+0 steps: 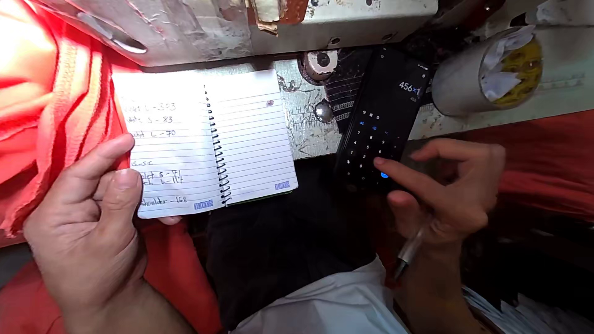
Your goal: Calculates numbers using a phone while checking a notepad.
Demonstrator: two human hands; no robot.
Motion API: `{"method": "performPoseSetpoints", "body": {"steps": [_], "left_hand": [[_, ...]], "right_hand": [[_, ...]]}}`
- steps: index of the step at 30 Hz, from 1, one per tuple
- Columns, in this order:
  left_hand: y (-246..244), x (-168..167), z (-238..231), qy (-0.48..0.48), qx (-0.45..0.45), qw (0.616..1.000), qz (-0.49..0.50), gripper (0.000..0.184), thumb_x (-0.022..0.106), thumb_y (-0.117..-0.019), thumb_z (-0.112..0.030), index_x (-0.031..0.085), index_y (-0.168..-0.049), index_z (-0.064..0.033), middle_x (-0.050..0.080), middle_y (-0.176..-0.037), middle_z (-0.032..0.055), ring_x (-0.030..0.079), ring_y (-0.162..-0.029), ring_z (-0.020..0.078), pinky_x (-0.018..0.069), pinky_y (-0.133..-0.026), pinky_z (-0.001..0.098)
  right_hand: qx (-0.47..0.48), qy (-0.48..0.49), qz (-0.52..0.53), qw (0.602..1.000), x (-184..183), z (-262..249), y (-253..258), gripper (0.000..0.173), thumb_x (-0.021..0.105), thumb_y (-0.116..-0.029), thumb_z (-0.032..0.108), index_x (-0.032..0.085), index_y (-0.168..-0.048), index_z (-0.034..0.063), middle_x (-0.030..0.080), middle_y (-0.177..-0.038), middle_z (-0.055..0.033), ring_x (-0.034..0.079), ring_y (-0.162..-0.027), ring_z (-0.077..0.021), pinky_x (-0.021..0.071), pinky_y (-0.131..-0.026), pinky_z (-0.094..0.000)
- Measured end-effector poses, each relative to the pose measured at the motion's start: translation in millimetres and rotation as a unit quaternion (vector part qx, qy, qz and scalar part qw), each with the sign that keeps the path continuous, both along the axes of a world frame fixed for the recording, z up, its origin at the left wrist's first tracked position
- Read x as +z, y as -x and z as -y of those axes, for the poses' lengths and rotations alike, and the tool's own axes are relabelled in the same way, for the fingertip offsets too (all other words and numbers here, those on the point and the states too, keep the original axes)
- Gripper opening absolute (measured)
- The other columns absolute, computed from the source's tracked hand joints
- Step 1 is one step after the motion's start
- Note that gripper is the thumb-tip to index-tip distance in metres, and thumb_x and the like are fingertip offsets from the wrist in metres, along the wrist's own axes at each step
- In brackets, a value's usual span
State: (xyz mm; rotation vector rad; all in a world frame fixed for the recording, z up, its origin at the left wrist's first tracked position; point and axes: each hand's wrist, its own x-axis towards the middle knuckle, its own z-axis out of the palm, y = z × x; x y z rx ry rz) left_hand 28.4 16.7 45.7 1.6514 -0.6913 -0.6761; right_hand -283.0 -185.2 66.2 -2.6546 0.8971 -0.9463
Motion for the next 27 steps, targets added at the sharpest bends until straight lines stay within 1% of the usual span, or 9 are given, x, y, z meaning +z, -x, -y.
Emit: {"method": "performPoseSetpoints", "body": {"steps": [4,8,11,14,16,18,20,23,27], "left_hand": [[-1,1,0,-0.002,0.001,1.0,0.002,0.033,0.051,-0.1072,-0.023,0.057,-0.139,-0.0142,0.072,-0.097,-0.0086,0.069,-0.064,0.0042,0.0591,-0.051,0.0198],[-2,-3,-3,-0.002,0.004,1.0,0.002,0.035,0.052,-0.1068,-0.023,0.056,-0.14,-0.0135,0.071,-0.096,-0.0069,0.068,-0.062,0.0051,0.0586,-0.051,0.0202],[-3,-3,-3,-0.001,0.003,1.0,0.003,0.034,0.051,-0.1071,-0.023,0.056,-0.14,-0.0138,0.071,-0.096,-0.0072,0.069,-0.064,0.0048,0.0585,-0.05,0.0197],[-2,-3,-2,0.0,0.001,1.0,0.004,0.035,0.051,-0.1073,-0.022,0.055,-0.141,-0.0132,0.071,-0.097,-0.0071,0.068,-0.064,0.0045,0.058,-0.05,0.0196],[-1,-1,-1,-0.002,0.001,1.0,0.008,0.034,0.051,-0.1072,-0.022,0.055,-0.14,-0.0132,0.071,-0.097,-0.0081,0.068,-0.064,0.0037,0.0582,-0.051,0.0187],[-1,0,-1,-0.002,0.0,1.0,0.008,0.034,0.051,-0.1073,-0.023,0.055,-0.14,-0.0131,0.071,-0.097,-0.0083,0.068,-0.065,0.0036,0.0582,-0.051,0.0186],[-1,0,0,0.0,0.001,1.0,0.009,0.034,0.051,-0.1073,-0.022,0.056,-0.14,-0.0132,0.071,-0.097,-0.0084,0.069,-0.064,0.0037,0.0582,-0.05,0.0187],[-2,-1,-1,-0.001,0.001,1.0,0.006,0.034,0.051,-0.1073,-0.022,0.055,-0.14,-0.0133,0.071,-0.096,-0.0077,0.068,-0.063,0.0041,0.0579,-0.049,0.0193],[-3,-4,-3,0.001,-0.001,1.0,0.001,0.035,0.051,-0.1073,-0.023,0.055,-0.141,-0.0137,0.071,-0.096,-0.0075,0.068,-0.063,0.0041,0.0579,-0.05,0.0194]], "right_hand": [[0.006,-0.007,0.007,1.0,-4,-2,13,0.044,0.053,-0.1017,0.057,0.079,-0.099,0.0218,0.059,-0.098,-0.0043,0.051,-0.093,-0.012,0.0375,-0.081,-0.0289],[0.011,-0.01,0.002,1.0,-8,-3,15,0.044,0.054,-0.1012,0.056,0.079,-0.1,0.0209,0.058,-0.098,-0.0049,0.05,-0.093,-0.0122,0.0369,-0.082,-0.0287],[0.015,-0.004,-0.009,1.0,-8,-2,12,0.045,0.055,-0.1006,0.056,0.08,-0.096,0.0191,0.06,-0.097,-0.0072,0.051,-0.093,-0.0153,0.0371,-0.081,-0.0315],[0.012,-0.005,-0.01,1.0,-7,-1,11,0.045,0.054,-0.1013,0.056,0.08,-0.098,0.0198,0.061,-0.098,-0.0072,0.052,-0.095,-0.0158,0.0376,-0.082,-0.0313],[0.011,-0.006,-0.007,1.0,-6,0,9,0.045,0.053,-0.1014,0.056,0.08,-0.1,0.0194,0.058,-0.099,-0.0064,0.051,-0.093,-0.0141,0.0374,-0.081,-0.0298],[0.015,-0.001,-0.006,1.0,-5,1,5,0.047,0.054,-0.101,0.057,0.08,-0.101,0.0174,0.058,-0.099,-0.0075,0.05,-0.091,-0.0141,0.0367,-0.079,-0.0302],[0.015,0.001,-0.013,1.0,-5,1,0,0.048,0.055,-0.1005,0.057,0.08,-0.102,0.0165,0.059,-0.099,-0.0092,0.05,-0.092,-0.0166,0.0368,-0.08,-0.0321],[0.013,0.008,-0.034,0.999,-6,3,-4,0.048,0.055,-0.0997,0.057,0.081,-0.102,0.0172,0.061,-0.098,-0.0118,0.052,-0.091,-0.0202,0.0372,-0.078,-0.0349],[0.026,-0.005,-0.018,0.999,-4,1,-3,0.051,0.053,-0.1005,0.059,0.081,-0.1,0.0174,0.06,-0.097,-0.0095,0.051,-0.091,-0.017,0.0375,-0.079,-0.0322]]}}
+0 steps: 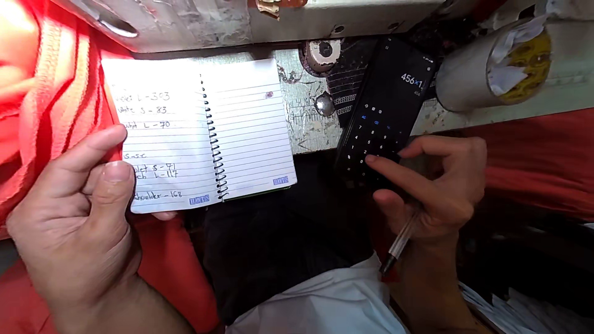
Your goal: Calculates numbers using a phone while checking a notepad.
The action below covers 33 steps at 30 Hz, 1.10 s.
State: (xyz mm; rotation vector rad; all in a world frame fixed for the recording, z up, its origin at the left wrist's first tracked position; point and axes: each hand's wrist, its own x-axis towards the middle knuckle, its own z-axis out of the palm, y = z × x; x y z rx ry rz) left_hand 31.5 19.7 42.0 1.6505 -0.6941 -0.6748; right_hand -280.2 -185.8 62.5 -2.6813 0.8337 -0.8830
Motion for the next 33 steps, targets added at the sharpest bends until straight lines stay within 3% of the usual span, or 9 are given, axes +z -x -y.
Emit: {"method": "performPoseSetpoints", "body": {"steps": [5,10,22,26,30,33], "left_hand": [[-3,-6,-5,0.007,0.0,1.0,-0.01,0.036,0.051,-0.1074,-0.022,0.053,-0.142,-0.0121,0.072,-0.101,-0.0043,0.07,-0.065,0.0071,0.0601,-0.053,0.0216],[0,-3,-3,0.005,0.01,1.0,-0.02,0.035,0.049,-0.1077,-0.021,0.054,-0.141,-0.0121,0.073,-0.098,-0.0059,0.07,-0.063,0.0064,0.0596,-0.051,0.0203],[-5,-5,-5,0.003,-0.005,1.0,-0.01,0.036,0.051,-0.1071,-0.022,0.054,-0.142,-0.0131,0.072,-0.099,-0.0057,0.07,-0.064,0.0065,0.0596,-0.051,0.0213],[2,4,1,-0.012,0.011,1.0,0.001,0.033,0.051,-0.1068,-0.022,0.057,-0.138,-0.0148,0.072,-0.094,-0.0083,0.068,-0.061,0.0047,0.0586,-0.05,0.0202],[13,20,13,-0.016,0.018,1.0,0.017,0.03,0.05,-0.1068,-0.017,0.058,-0.136,-0.0165,0.072,-0.09,-0.0141,0.069,-0.062,0.0013,0.059,-0.05,0.0189],[16,21,15,-0.001,0.027,1.0,-0.005,0.032,0.048,-0.1069,-0.011,0.058,-0.137,-0.0118,0.073,-0.089,-0.008,0.068,-0.06,0.004,0.0592,-0.048,0.0213]], "right_hand": [[0.004,-0.005,0.002,1.0,-2,-3,1,0.05,0.053,-0.1003,0.059,0.081,-0.097,0.0178,0.062,-0.097,-0.0093,0.053,-0.093,-0.0172,0.0391,-0.079,-0.0312],[-0.002,-0.017,0.041,0.999,1,-2,8,0.049,0.051,-0.1013,0.059,0.079,-0.1,0.0183,0.057,-0.097,-0.0038,0.049,-0.089,-0.0095,0.0369,-0.077,-0.0249],[-0.034,-0.007,0.067,0.997,-3,3,19,0.046,0.049,-0.1037,0.054,0.076,-0.105,0.0172,0.054,-0.098,-0.0011,0.049,-0.087,-0.0047,0.037,-0.075,-0.0192],[-0.056,-0.04,0.057,0.996,-3,13,20,0.048,0.04,-0.1104,0.039,0.073,-0.117,0.0053,0.062,-0.109,-0.0098,0.057,-0.09,-0.007,0.0474,-0.079,-0.02],[-0.101,-0.114,0.049,0.987,-9,18,26,0.053,0.03,-0.113,0.031,0.068,-0.126,-0.0026,0.071,-0.115,-0.019,0.06,-0.075,-0.008,0.0498,-0.066,-0.0243],[-0.119,-0.17,0.049,0.977,-17,15,31,0.057,0.027,-0.113,0.033,0.065,-0.129,-0.0062,0.07,-0.111,-0.0231,0.058,-0.075,-0.009,0.0496,-0.069,-0.0264]]}}
